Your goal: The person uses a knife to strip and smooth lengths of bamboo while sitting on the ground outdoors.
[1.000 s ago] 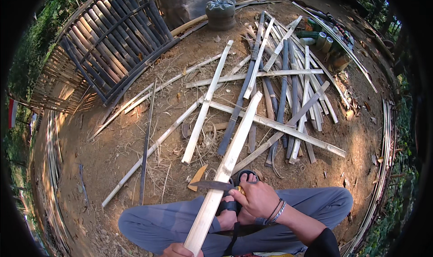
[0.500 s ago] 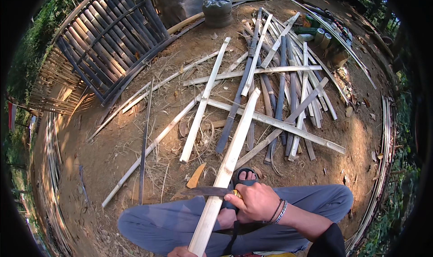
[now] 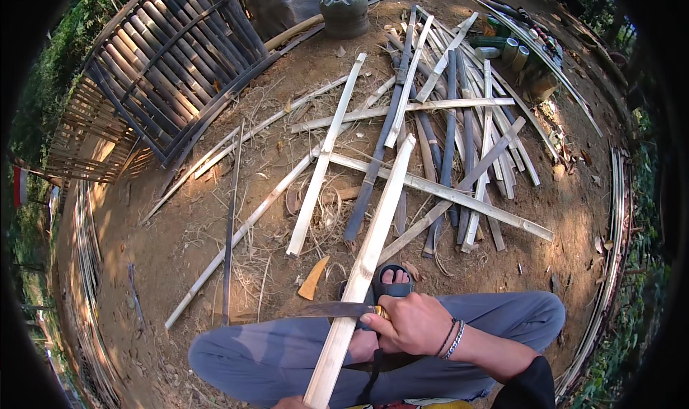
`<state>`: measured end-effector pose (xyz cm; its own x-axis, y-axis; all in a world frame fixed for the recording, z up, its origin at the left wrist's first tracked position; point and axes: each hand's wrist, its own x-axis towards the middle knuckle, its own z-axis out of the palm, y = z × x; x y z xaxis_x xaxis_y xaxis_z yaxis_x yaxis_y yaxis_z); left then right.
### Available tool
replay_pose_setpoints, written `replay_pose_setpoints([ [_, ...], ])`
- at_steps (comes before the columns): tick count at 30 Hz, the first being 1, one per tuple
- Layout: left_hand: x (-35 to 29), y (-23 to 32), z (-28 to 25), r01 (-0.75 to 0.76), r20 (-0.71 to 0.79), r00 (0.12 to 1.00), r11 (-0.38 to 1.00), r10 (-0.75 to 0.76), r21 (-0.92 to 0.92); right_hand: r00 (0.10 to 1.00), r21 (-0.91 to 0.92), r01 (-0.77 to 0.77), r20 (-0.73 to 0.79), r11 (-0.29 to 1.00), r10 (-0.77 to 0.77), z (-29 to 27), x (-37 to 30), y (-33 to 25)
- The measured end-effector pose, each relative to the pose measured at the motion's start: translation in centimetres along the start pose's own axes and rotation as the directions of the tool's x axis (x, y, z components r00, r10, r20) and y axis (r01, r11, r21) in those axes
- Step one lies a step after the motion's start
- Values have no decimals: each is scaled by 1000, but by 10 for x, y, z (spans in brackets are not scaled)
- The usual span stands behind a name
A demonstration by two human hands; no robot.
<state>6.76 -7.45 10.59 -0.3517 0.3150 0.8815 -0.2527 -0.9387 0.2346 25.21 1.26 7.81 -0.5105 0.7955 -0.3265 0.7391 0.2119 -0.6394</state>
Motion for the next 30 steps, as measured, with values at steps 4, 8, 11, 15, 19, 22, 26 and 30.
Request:
replay_pose_setpoints([
  [4,1,4,3,11,0,1000,1000,-11,12,992,-39,49,-111,998,-53,-10,31,34],
  [8,5,1,11,58,-16,998,997,-57,49,999,-8,-35,30,999,35,-18,10,5],
  [11,6,5,12,76,-17,997,995,-75,65,995,14,-90,-39,996,90,-14,29,32],
  [15,5,0,13,51,-19,999,998,-50,48,999,29,-41,14,999,40,-13,11,12],
  [19,6,6,16,111,-39,993,991,-109,74,999,10,24,-30,1000,-23,-23,22,23],
  [22,7,4,15,114,-15,993,990,-113,88,989,-48,-44,137,998,50,-20,12,5],
  [26,7,2,10,56,36,998,997,-58,45,990,35,-44,134,998,39,-20,26,20],
  [30,12,4,23,142,-2,990,988,-142,55,1000,-84,-19,-20,996,18,-21,2,0],
])
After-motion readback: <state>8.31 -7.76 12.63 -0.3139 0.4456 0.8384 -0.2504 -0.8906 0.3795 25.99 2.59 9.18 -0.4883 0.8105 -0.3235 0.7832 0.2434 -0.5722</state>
